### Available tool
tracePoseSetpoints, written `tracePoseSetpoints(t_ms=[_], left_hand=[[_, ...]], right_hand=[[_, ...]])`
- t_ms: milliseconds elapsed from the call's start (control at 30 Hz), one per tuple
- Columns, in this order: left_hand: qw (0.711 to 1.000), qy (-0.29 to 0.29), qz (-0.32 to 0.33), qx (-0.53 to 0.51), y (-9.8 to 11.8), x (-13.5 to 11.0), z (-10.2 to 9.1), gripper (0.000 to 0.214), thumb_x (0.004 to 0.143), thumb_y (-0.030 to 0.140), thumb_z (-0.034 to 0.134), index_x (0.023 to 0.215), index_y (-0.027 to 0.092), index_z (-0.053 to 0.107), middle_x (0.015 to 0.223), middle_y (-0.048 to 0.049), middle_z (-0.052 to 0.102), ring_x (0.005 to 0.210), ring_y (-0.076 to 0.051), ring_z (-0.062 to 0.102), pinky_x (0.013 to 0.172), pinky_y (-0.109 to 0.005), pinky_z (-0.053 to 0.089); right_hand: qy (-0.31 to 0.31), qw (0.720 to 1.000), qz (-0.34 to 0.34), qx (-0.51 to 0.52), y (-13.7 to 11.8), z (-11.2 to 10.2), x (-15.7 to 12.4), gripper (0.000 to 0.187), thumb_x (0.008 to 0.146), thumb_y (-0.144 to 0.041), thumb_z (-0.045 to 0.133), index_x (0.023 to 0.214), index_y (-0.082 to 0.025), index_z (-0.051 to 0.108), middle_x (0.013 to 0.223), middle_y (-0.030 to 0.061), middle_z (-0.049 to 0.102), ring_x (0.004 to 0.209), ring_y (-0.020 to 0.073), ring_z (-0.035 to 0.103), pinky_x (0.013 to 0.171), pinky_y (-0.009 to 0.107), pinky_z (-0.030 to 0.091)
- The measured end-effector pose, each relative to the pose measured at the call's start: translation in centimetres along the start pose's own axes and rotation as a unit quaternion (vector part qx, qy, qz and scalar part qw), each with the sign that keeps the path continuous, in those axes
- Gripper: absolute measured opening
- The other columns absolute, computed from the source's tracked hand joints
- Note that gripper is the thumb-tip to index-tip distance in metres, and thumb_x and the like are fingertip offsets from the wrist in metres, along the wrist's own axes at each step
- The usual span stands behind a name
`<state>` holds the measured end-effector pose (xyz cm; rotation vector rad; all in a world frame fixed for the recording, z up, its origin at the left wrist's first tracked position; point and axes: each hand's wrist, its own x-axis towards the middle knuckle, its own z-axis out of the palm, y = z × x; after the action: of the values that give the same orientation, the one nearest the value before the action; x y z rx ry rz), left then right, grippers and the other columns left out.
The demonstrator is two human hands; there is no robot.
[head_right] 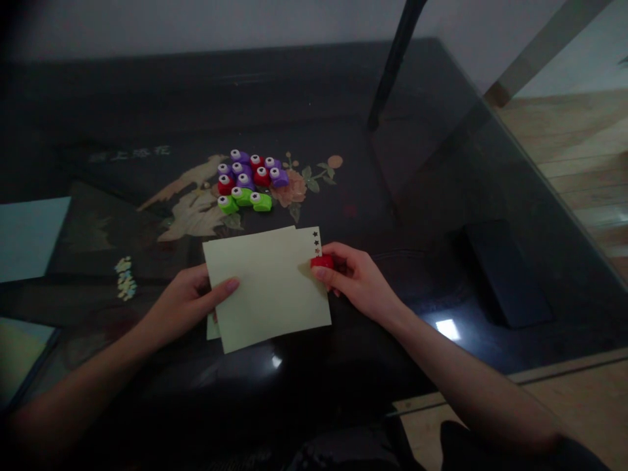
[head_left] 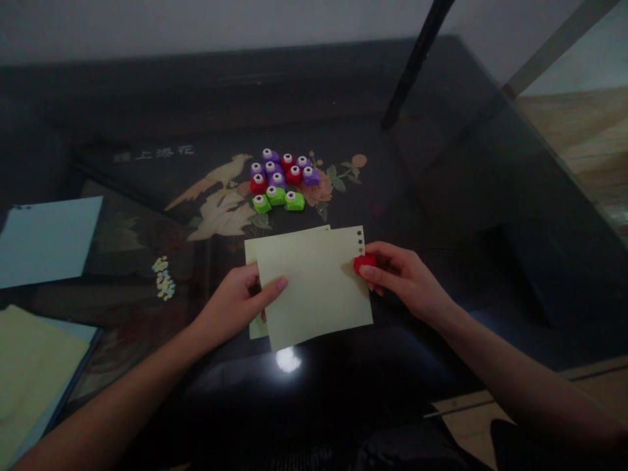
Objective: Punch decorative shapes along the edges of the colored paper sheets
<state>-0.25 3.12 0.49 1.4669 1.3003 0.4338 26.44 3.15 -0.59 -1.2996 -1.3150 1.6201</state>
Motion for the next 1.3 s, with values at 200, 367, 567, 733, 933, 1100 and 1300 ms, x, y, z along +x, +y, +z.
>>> tracePoseSetpoints(t_ms=[200, 367, 567, 733, 933, 1100, 1300], left_hand=[[1.0, -0.002, -0.001, -0.01, -0.05, -0.03, 0.06, 0.025, 0.083, 0.041, 0.054, 0.081, 0.017, 0.061, 0.063, -0.0015, 0.066, 0.051, -0.015, 0.062, 0.046, -0.025, 0.052], [1.0, -0.003, -0.006, 0.0, 0.19, 0.01, 0.12, 0.026, 0.083, 0.041, 0.053, 0.081, 0.015, 0.061, 0.063, -0.0018, 0.065, 0.047, -0.014, 0.06, 0.044, -0.025, 0.051], [1.0, 0.005, 0.014, 0.017, 0.11, 0.06, 0.02, 0.026, 0.083, 0.039, 0.052, 0.081, 0.015, 0.063, 0.07, -0.0044, 0.07, 0.06, -0.018, 0.065, 0.054, -0.028, 0.055], [1.0, 0.006, 0.014, 0.019, 0.07, 0.06, 0.03, 0.025, 0.083, 0.037, 0.053, 0.083, 0.015, 0.065, 0.075, -0.0055, 0.073, 0.066, -0.019, 0.067, 0.058, -0.03, 0.056], [1.0, 0.005, 0.017, 0.005, 0.06, 0.05, 0.09, 0.026, 0.083, 0.039, 0.056, 0.087, 0.015, 0.067, 0.086, -0.007, 0.075, 0.076, -0.022, 0.069, 0.065, -0.032, 0.057], [1.0, 0.003, 0.026, 0.015, 0.03, 0.05, 0.07, 0.024, 0.083, 0.035, 0.055, 0.089, 0.016, 0.068, 0.091, -0.0071, 0.074, 0.08, -0.021, 0.068, 0.069, -0.033, 0.056], [1.0, 0.0, 0.024, 0.005, 0.09, 0.07, 0.12, 0.022, 0.082, 0.033, 0.055, 0.088, 0.016, 0.068, 0.088, -0.0065, 0.075, 0.079, -0.021, 0.069, 0.067, -0.032, 0.056]], right_hand=[[-0.01, 1.0, -0.007, -0.013, -0.06, -0.17, 0.03, 0.019, 0.078, -0.032, 0.068, 0.089, -0.018, 0.062, 0.067, -0.0031, 0.057, 0.051, 0.0068, 0.046, 0.044, 0.019, 0.036], [-0.015, 0.999, -0.007, -0.028, -0.04, -0.29, 0.03, 0.021, 0.078, -0.034, 0.067, 0.092, -0.018, 0.063, 0.071, -0.0011, 0.059, 0.053, 0.0075, 0.048, 0.045, 0.02, 0.037], [-0.015, 0.999, -0.005, -0.03, -0.16, -0.27, 0.02, 0.022, 0.078, -0.034, 0.068, 0.091, -0.018, 0.064, 0.071, -0.001, 0.059, 0.053, 0.0076, 0.048, 0.045, 0.02, 0.037], [-0.011, 1.0, 0.0, -0.02, -0.24, -0.18, -0.02, 0.021, 0.078, -0.034, 0.068, 0.091, -0.018, 0.064, 0.071, -0.0011, 0.059, 0.053, 0.0072, 0.047, 0.044, 0.02, 0.036], [-0.003, 1.0, 0.004, -0.016, -0.28, -0.1, -0.05, 0.022, 0.075, -0.034, 0.07, 0.088, -0.018, 0.063, 0.068, -0.0018, 0.059, 0.052, 0.0075, 0.047, 0.044, 0.02, 0.035], [0.029, 0.999, -0.016, -0.008, 0.12, 0.32, -0.27, 0.02, 0.075, -0.033, 0.071, 0.088, -0.018, 0.064, 0.066, -0.0023, 0.058, 0.052, 0.0078, 0.046, 0.045, 0.021, 0.036], [0.024, 0.999, -0.022, -0.009, 0.11, 0.5, -0.24, 0.02, 0.074, -0.034, 0.07, 0.086, -0.019, 0.064, 0.067, -0.0025, 0.058, 0.053, 0.0086, 0.049, 0.049, 0.022, 0.04]])
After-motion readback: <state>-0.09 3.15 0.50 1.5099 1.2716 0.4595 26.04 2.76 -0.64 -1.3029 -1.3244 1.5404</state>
